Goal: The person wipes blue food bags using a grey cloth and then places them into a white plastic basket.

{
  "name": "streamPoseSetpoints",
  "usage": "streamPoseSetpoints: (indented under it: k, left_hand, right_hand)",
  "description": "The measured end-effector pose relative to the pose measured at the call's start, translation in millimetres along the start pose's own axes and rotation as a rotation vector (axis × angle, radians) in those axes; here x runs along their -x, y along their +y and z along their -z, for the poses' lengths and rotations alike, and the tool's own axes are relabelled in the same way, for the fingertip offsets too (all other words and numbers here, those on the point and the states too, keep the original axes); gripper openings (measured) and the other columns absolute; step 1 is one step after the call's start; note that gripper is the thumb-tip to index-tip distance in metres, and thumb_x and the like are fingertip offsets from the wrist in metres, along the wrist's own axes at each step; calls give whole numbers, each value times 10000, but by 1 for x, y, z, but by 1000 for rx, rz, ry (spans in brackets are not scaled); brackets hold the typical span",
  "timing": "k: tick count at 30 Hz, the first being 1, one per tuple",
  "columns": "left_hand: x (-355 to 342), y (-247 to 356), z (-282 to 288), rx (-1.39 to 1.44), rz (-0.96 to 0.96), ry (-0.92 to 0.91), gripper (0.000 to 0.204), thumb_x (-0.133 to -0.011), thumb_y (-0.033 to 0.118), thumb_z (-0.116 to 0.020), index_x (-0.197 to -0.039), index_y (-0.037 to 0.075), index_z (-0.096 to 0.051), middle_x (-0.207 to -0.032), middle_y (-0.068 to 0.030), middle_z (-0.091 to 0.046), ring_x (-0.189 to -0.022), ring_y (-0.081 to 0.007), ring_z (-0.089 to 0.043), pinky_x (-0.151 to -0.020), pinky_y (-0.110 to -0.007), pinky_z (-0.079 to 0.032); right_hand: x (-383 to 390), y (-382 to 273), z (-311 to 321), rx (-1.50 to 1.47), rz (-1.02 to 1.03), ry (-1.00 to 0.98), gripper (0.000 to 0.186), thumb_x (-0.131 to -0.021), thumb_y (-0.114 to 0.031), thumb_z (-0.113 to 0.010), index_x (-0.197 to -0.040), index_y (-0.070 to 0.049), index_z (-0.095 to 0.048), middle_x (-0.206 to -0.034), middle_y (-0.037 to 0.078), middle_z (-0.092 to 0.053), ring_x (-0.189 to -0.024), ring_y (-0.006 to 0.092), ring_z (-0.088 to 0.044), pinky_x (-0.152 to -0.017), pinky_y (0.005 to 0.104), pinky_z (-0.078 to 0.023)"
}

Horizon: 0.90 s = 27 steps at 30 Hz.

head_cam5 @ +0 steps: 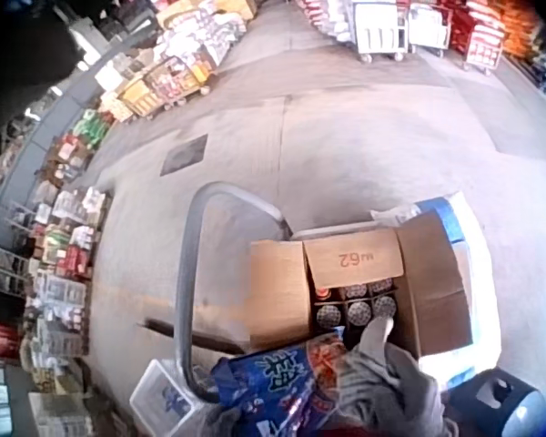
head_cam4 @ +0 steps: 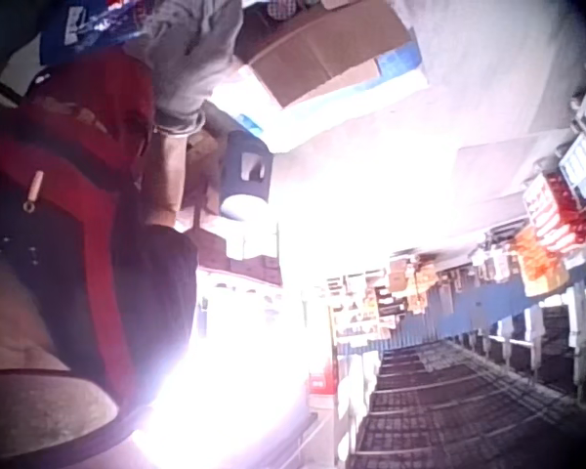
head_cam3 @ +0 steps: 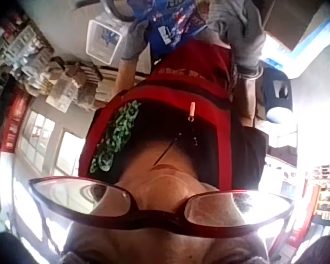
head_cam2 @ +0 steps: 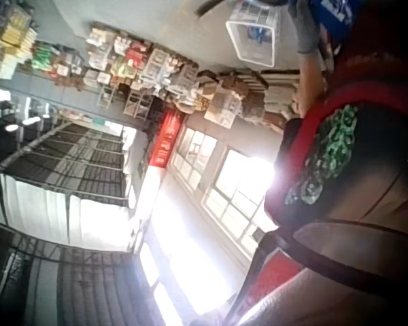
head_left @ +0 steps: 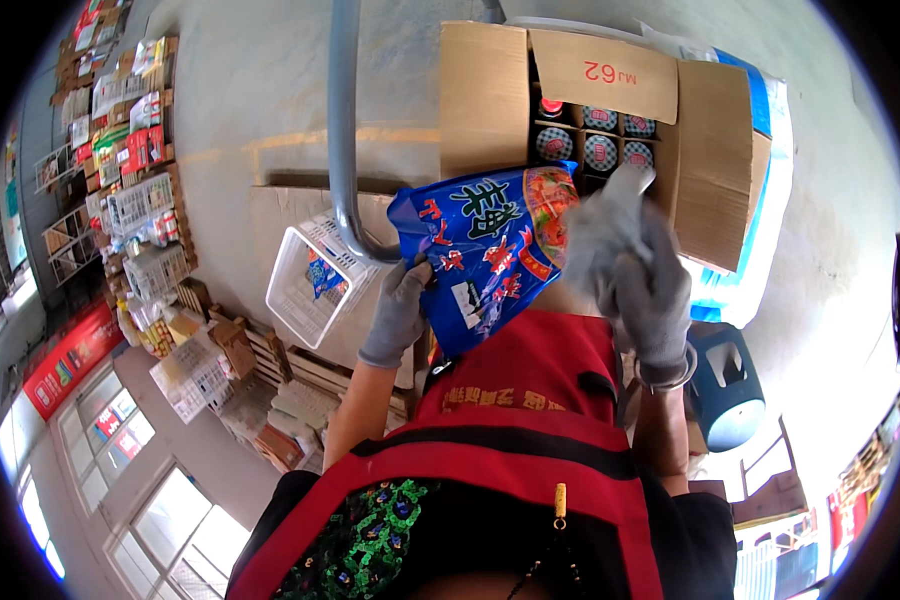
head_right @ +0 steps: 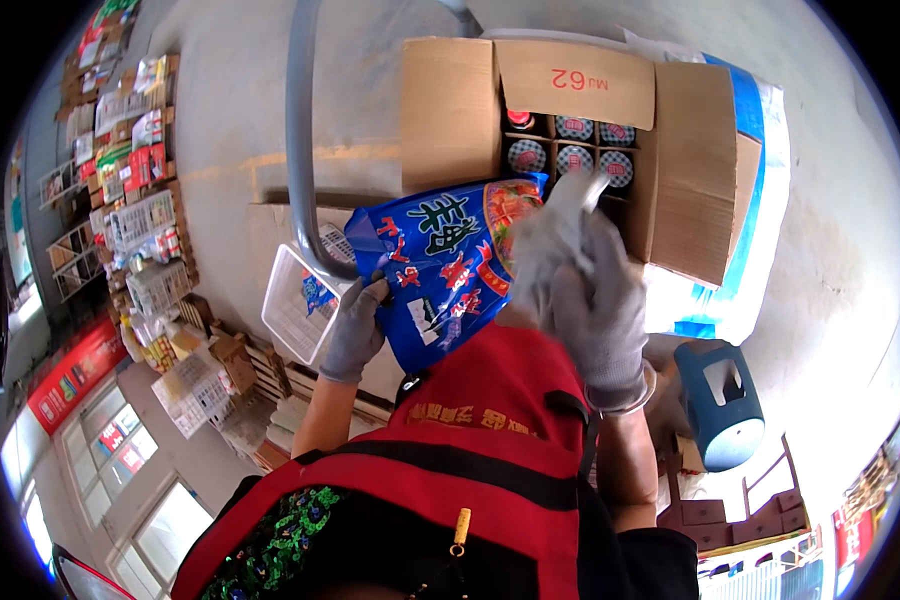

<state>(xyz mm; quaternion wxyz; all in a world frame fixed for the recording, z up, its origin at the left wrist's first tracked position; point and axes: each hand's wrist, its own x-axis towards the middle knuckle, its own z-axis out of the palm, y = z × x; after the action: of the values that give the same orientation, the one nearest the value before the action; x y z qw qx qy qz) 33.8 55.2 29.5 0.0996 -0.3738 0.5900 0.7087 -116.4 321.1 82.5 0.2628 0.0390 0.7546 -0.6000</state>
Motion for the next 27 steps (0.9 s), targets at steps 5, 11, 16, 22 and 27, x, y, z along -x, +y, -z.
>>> streamPoseSetpoints:
  k: [5, 11, 16, 22, 27]
  left_hand:
    - [5, 24, -17, -122, -51, -23, 217, -902, 26, -504, -1096, -22, -588, -982, -103, -620, -893, -200, -621, -784, -285, -517]
    - [6, 6, 7, -807, -436, -76, 252, -855, 27, -484, -1052, -48, -621, -958, -130, -636, -871, -182, -598, -763, -290, -488]
    - [12, 9, 6, -389, 146, 4, 255, -859, 33, -451, -1053, -22, -607, -884, -31, -602, -774, -92, -516, -707, -247, -434]
    - [4, 16, -6, -198, -40, 12, 331, -825, 26, -506, -1154, 11, -541, -902, -28, -599, -762, -86, -534, -651, -217, -437]
    - [-37, 63, -25, -59, 60, 43, 434, -867, 175, -622, -1245, 11, -486, -952, -47, -631, -741, -116, -606, -656, -243, -495]
  right_hand:
    - [-34, 62, -106, 1018, 538, 4, 418, -832, -58, -537, -1245, -3, -512, -1090, 187, -598, -802, 279, -610, -708, 455, -492]
    - [21, 62, -134, 371, 521, -252, 422, -780, -61, -586, -1195, -132, -577, -1079, 154, -554, -955, 337, -566, -779, 467, -480]
    - [-57, 81, -45, 611, 348, 186, 365, -798, -124, -561, -1162, -136, -582, -1080, 172, -585, -905, 370, -583, -763, 478, -491]
    - [-142, 150, -60, 635, 312, -87, 284, -807, -123, -542, -1047, -151, -692, -998, 75, -690, -910, 316, -643, -833, 425, -492]
    - [-114, 89, -96, 872, 393, -375, 303, -811, -148, -589, -1091, -251, -637, -1056, 34, -651, -952, 248, -635, -803, 441, -478]
